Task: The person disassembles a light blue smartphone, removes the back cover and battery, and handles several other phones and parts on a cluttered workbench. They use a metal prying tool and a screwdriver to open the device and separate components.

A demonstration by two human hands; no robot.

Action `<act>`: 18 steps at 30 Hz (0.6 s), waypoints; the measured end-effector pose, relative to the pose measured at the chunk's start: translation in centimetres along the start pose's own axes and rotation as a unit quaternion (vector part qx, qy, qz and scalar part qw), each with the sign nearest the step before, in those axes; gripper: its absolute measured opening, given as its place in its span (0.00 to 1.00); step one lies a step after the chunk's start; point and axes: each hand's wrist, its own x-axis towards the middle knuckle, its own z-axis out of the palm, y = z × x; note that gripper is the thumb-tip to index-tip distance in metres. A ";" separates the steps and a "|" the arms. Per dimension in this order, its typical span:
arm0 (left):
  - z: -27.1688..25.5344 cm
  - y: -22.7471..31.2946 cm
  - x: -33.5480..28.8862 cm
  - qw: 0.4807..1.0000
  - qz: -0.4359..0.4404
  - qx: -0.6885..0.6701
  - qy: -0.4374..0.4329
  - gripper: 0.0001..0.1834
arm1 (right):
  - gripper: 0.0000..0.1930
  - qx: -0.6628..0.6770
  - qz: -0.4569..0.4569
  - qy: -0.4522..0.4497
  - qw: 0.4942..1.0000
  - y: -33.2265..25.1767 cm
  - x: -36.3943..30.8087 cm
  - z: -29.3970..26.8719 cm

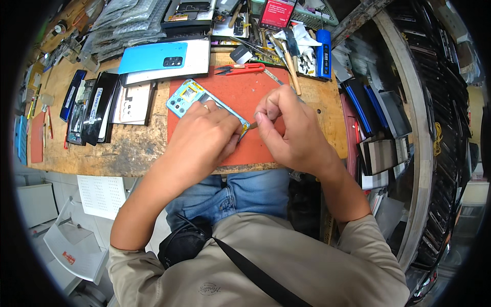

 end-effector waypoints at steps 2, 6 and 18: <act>0.2 0.0 0.3 0.998 0.019 0.047 -0.030 0.07 | 0.11 0.001 0.000 0.015 1.000 0.1 -0.1 -0.2; 0.3 0.2 1.4 0.989 0.070 0.118 -0.048 0.03 | 0.10 -0.013 0.009 0.033 0.999 0.7 -0.4 -0.6; -0.2 0.4 4.5 0.969 0.025 0.097 -0.225 0.04 | 0.10 -0.002 0.044 0.040 0.998 1.7 -1.7 -0.5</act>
